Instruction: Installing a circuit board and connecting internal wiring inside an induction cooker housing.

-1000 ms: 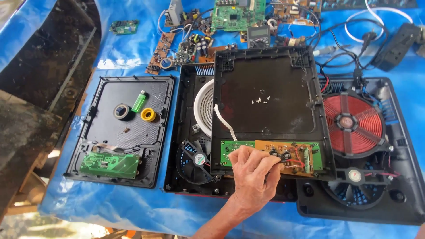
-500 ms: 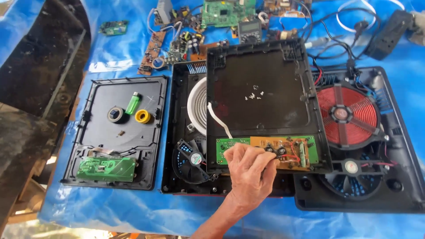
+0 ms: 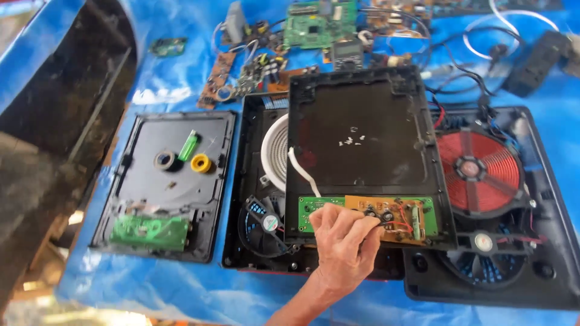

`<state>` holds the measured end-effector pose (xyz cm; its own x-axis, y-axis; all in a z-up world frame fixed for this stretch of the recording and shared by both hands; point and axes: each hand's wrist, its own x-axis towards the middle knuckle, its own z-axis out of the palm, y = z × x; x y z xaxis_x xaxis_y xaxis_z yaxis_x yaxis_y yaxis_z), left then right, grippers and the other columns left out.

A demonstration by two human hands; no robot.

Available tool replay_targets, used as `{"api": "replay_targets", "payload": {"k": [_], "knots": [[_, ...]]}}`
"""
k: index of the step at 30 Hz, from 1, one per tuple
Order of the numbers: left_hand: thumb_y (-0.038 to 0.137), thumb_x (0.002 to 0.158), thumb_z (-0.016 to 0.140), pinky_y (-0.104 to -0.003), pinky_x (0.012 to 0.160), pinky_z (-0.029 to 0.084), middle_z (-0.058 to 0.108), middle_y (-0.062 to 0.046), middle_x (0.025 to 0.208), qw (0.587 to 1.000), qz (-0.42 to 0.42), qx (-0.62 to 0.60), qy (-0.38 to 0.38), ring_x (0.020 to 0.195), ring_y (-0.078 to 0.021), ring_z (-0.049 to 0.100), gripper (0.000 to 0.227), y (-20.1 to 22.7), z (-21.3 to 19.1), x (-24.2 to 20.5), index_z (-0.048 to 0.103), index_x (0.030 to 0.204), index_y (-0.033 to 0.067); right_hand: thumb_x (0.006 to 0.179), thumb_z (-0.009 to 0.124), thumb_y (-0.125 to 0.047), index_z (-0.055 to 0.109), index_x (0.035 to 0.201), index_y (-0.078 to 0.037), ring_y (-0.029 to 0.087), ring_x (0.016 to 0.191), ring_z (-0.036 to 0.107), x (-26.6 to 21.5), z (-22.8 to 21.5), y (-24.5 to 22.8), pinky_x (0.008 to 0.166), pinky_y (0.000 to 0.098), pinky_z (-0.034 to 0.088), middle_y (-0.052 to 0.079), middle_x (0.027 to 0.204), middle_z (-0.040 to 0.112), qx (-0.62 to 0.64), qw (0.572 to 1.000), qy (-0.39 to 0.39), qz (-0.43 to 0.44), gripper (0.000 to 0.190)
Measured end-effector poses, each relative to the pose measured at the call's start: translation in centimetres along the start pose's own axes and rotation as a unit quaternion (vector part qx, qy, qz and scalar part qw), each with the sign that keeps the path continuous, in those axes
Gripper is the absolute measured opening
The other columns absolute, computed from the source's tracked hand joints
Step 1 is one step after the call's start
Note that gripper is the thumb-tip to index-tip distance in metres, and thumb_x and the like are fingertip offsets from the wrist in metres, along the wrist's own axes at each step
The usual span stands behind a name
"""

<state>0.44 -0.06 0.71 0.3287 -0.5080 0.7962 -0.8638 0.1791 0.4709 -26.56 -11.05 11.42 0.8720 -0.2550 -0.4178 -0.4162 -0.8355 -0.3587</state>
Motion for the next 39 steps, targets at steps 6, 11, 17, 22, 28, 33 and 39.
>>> {"api": "replay_targets", "payload": {"k": [6,11,17,22,28,33,39], "knots": [[0.007,0.096,0.067,-0.040,0.075,0.028,0.058,0.000,0.082,1.000,0.010,-0.028,-0.006,0.073,-0.0221,0.044,0.008,-0.1,0.2,0.2,0.064,0.091,0.0122,0.093,0.061,-0.037,0.058,0.134,-0.045,0.009,0.087,0.066,6.4,-1.7,-5.7,0.067,0.0361,0.059,-0.014,0.096,0.066,0.002,0.999,0.026,-0.039,0.042],[0.015,0.099,0.062,-0.043,0.076,0.031,0.064,0.000,0.083,0.999,0.018,-0.012,-0.037,0.071,-0.0262,0.047,0.009,-0.7,-0.1,1.0,0.062,0.090,0.0125,0.094,0.060,-0.033,0.058,0.138,-0.045,0.010,0.087,0.067,9.8,-1.3,-5.1,0.066,0.0378,0.059,-0.014,0.097,0.067,0.012,0.998,0.056,-0.035,0.046],[0.009,0.091,0.072,-0.038,0.074,0.028,0.061,0.005,0.079,1.000,0.004,0.027,-0.003,0.072,-0.0197,0.047,0.011,-2.2,1.5,0.9,0.066,0.085,0.0152,0.095,0.067,-0.016,0.065,0.109,-0.014,0.023,0.095,0.059,15.8,0.5,-2.2,0.082,0.0382,0.050,0.000,0.108,0.066,-0.008,0.926,0.356,-0.124,0.014],[0.008,0.090,0.073,-0.036,0.076,0.034,0.054,0.003,0.073,0.999,0.032,-0.013,-0.002,0.071,-0.0211,0.054,0.011,-2.8,1.6,1.2,0.067,0.082,0.0136,0.096,0.068,-0.029,0.073,0.091,-0.022,0.020,0.076,0.066,18.1,1.5,-1.0,0.068,0.0312,0.054,-0.005,0.076,0.065,0.073,0.903,0.407,-0.117,0.010],[0.009,0.089,0.075,-0.037,0.076,0.034,0.051,0.002,0.072,0.999,0.049,0.003,0.000,0.071,-0.0212,0.051,0.013,-3.2,1.7,1.1,0.066,0.081,0.0141,0.099,0.066,-0.033,0.067,0.082,-0.021,0.019,0.071,0.058,18.9,2.5,-0.3,0.067,0.0301,0.050,-0.006,0.072,0.055,0.058,0.893,0.425,-0.139,0.020],[0.013,0.096,0.069,-0.037,0.077,0.033,0.056,0.005,0.079,0.998,0.054,0.042,-0.002,0.073,-0.0201,0.048,0.010,-2.6,1.5,1.3,0.067,0.086,0.0150,0.098,0.066,-0.021,0.065,0.085,-0.017,0.019,0.072,0.053,18.7,2.2,-0.5,0.070,0.0324,0.046,-0.005,0.077,0.057,0.072,0.889,0.420,-0.165,0.014],[0.006,0.095,0.067,-0.039,0.078,0.031,0.056,0.005,0.082,0.993,0.076,0.089,-0.014,0.075,-0.0201,0.048,0.011,-2.5,1.2,1.4,0.062,0.087,0.0121,0.104,0.060,-0.023,0.065,0.088,-0.014,0.022,0.075,0.051,17.9,1.5,-0.7,0.066,0.0355,0.044,0.000,0.085,0.060,-0.083,0.892,0.416,-0.160,0.019]]}}
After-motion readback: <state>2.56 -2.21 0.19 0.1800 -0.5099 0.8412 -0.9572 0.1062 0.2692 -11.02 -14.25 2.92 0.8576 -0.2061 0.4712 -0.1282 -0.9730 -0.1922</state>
